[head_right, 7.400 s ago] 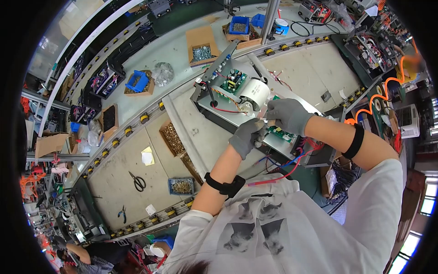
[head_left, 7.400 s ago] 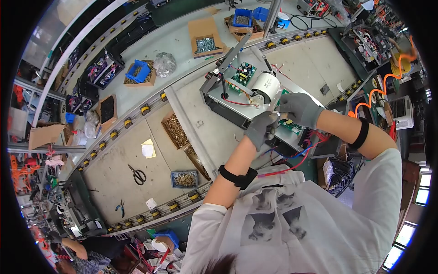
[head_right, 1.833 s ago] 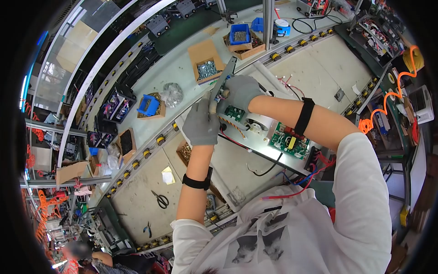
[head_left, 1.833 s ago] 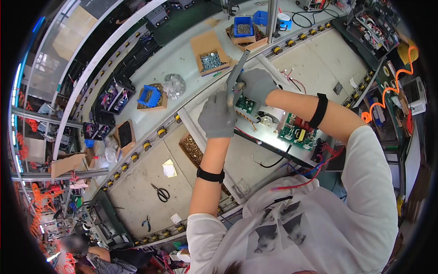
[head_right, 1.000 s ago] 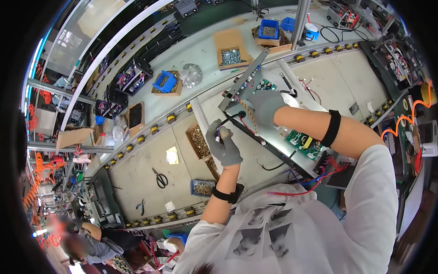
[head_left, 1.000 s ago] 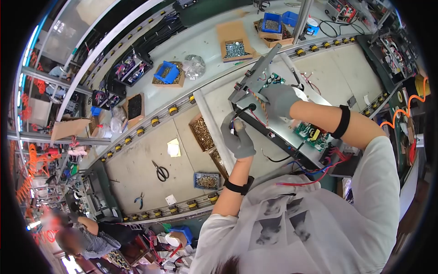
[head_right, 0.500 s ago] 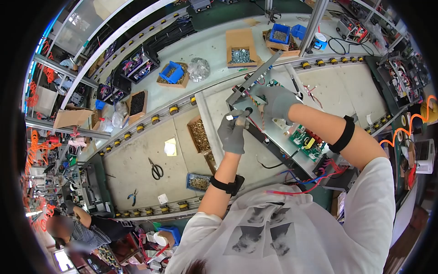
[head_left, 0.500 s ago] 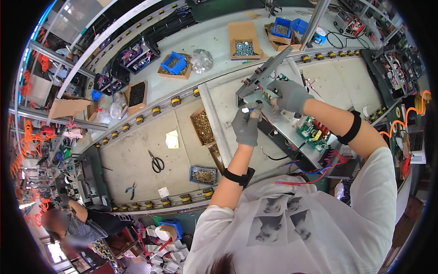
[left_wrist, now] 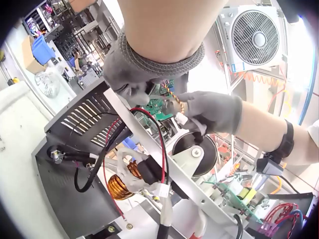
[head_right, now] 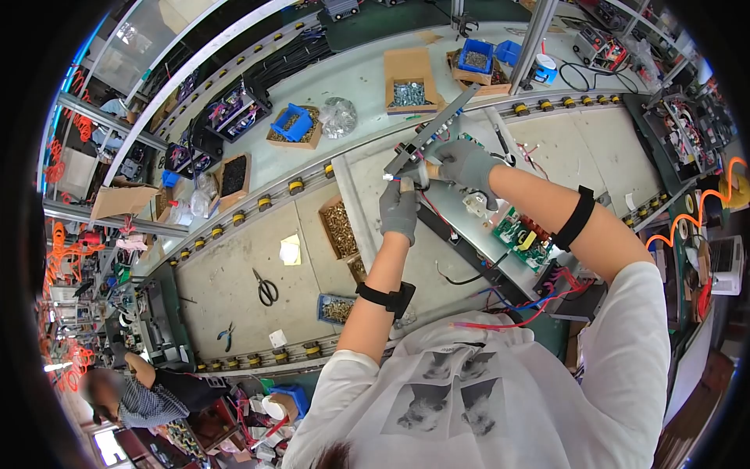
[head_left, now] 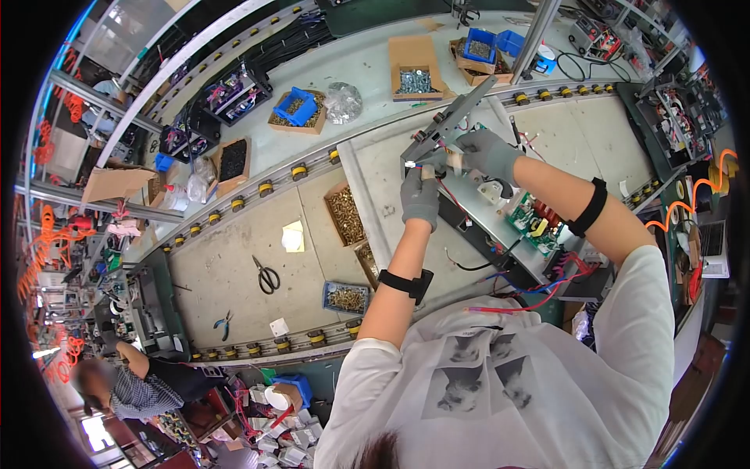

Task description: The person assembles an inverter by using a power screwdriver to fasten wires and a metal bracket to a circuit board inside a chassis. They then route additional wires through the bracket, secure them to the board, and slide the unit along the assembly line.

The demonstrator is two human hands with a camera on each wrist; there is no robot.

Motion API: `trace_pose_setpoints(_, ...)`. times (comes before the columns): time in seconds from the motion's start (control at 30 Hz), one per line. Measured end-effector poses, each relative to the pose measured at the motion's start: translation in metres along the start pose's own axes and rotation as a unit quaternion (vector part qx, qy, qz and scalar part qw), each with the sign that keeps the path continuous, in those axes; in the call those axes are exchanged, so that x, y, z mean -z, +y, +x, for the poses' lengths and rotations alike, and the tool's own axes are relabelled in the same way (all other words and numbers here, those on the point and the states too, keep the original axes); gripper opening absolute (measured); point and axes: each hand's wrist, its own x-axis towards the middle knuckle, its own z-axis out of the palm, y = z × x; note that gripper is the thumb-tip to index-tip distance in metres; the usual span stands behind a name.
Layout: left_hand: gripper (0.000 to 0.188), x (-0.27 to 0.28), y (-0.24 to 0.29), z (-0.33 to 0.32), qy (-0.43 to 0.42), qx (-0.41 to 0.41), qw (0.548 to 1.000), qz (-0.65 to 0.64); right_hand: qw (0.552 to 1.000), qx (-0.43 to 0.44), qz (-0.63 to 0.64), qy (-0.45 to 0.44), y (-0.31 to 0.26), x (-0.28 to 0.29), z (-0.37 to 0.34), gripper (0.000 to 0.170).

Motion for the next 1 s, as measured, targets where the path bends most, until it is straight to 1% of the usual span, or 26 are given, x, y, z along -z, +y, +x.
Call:
trace_pose_setpoints(0.03,0.026,0.0,-0.004,0.003,-0.001,0.001,1.0,0.0,0.995,-0.01,0.095,-0.028,0.002,0.002,0.002,0.028)
trace_pose_setpoints(0.07,0.026,0.0,-0.004,0.006,-0.003,-0.016,1.0,-0.002,0.995,-0.013,0.096,-0.029,0.002,0.003,0.002,0.028)
trace_pose_setpoints(0.1,0.026,0.001,-0.005,0.008,-0.004,-0.033,0.999,-0.003,0.984,-0.014,0.169,-0.054,0.0,0.004,0.002,0.026)
trace_pose_setpoints(0.17,0.023,0.002,-0.001,0.008,-0.022,-0.041,0.999,-0.004,0.933,0.017,0.334,-0.134,0.007,0.009,0.003,0.028)
trace_pose_setpoints(0.2,0.02,0.002,0.001,0.006,-0.038,-0.053,0.998,-0.006,0.932,0.015,0.335,-0.134,0.013,0.009,0.003,0.028)
trace_pose_setpoints(0.23,0.02,0.002,-0.003,0.005,-0.038,-0.053,0.998,-0.006,0.938,0.067,0.284,-0.186,0.017,0.013,0.002,0.034)
trace_pose_setpoints(0.27,0.017,0.002,-0.006,0.002,-0.079,-0.064,0.993,-0.055,0.937,0.118,0.229,-0.237,0.013,0.017,0.0,0.04)
trace_pose_setpoints(0.3,0.014,0.002,-0.01,-0.001,-0.119,-0.075,0.985,-0.103,0.93,0.086,0.248,-0.257,0.022,0.013,0.005,0.043)
trace_pose_setpoints(0.33,0.014,0.005,-0.014,-0.003,-0.118,-0.076,0.985,-0.104,0.93,0.087,0.247,-0.257,0.023,0.012,0.007,0.043)
trace_pose_setpoints(0.37,0.011,0.012,-0.012,-0.005,-0.123,-0.102,0.981,-0.109,0.964,0.149,0.06,-0.213,0.021,0.009,0.007,0.042)
trace_pose_setpoints(0.4,0.009,0.018,-0.01,-0.006,-0.127,-0.127,0.977,-0.114,0.957,0.205,-0.129,-0.161,0.02,0.006,0.005,0.042)
trace_pose_setpoints(0.43,0.01,0.024,-0.01,-0.004,-0.127,-0.102,0.981,-0.101,0.948,0.254,-0.138,-0.134,0.019,0.001,-0.002,0.036)
trace_pose_setpoints(0.47,0.01,0.023,-0.004,-0.005,-0.127,-0.101,0.981,-0.101,0.948,0.253,-0.138,-0.134,0.02,-0.006,-0.002,0.036)
trace_pose_setpoints(0.53,0.011,0.022,0.01,-0.009,-0.093,-0.082,0.959,-0.255,0.921,0.235,-0.285,-0.124,0.02,-0.021,0.002,0.032)
trace_pose_setpoints(0.6,0.014,0.028,0.007,-0.01,-0.117,-0.099,0.963,-0.222,0.931,0.211,-0.281,-0.099,0.006,-0.027,-0.002,0.026)
trace_pose_setpoints(0.63,0.016,0.028,0.002,-0.01,-0.064,-0.236,0.969,-0.046,0.943,0.148,-0.295,-0.053,-0.003,-0.029,-0.002,0.022)
trace_pose_setpoints(0.67,0.018,0.028,0.006,-0.014,-0.007,-0.359,0.924,0.132,0.948,0.084,-0.308,-0.006,-0.009,-0.03,-0.002,0.021)
trace_pose_setpoints(0.7,0.021,0.03,0.009,-0.021,-0.013,-0.385,0.906,0.176,0.954,0.131,-0.269,-0.018,-0.003,-0.028,0.002,0.021)
trace_pose_setpoints(0.73,0.021,0.03,0.012,-0.029,-0.01,-0.384,0.906,0.176,0.953,0.134,-0.27,-0.02,0.004,-0.028,0.006,0.021)
trace_pose_setpoints(0.8,0.019,0.025,0.023,-0.043,-0.03,-0.384,0.907,0.169,0.954,0.224,-0.154,-0.125,0.007,-0.025,0.01,0.02)
trace_pose_setpoints(0.83,0.031,0.014,0.013,-0.047,0.055,-0.391,0.911,0.123,0.946,0.239,-0.168,-0.138,0.005,-0.02,0.008,0.019)
trace_pose_setpoints(0.87,0.031,0.004,0.007,-0.052,0.058,-0.391,0.911,0.123,0.946,0.24,-0.169,-0.139,0.0,-0.015,0.006,0.019)
trace_pose_setpoints(0.9,0.041,-0.008,0.001,-0.057,0.077,-0.198,0.977,0.03,0.938,0.227,-0.189,-0.182,-0.005,-0.01,0.006,0.019)
trace_pose_setpoints(0.93,0.052,-0.021,-0.007,-0.061,0.093,0.004,0.993,-0.067,0.927,0.213,-0.209,-0.226,-0.01,-0.005,0.005,0.018)
trace_pose_setpoints(0.97,0.061,-0.035,-0.042,-0.058,0.111,-0.021,0.994,-0.008,0.934,0.188,-0.202,-0.227,-0.011,-0.001,-0.001,0.017)
trace_pose_setpoints(1.0,0.061,-0.04,-0.04,-0.061,0.116,-0.022,0.993,-0.011,0.932,0.191,-0.206,-0.229,-0.006,-0.002,-0.002,0.017)
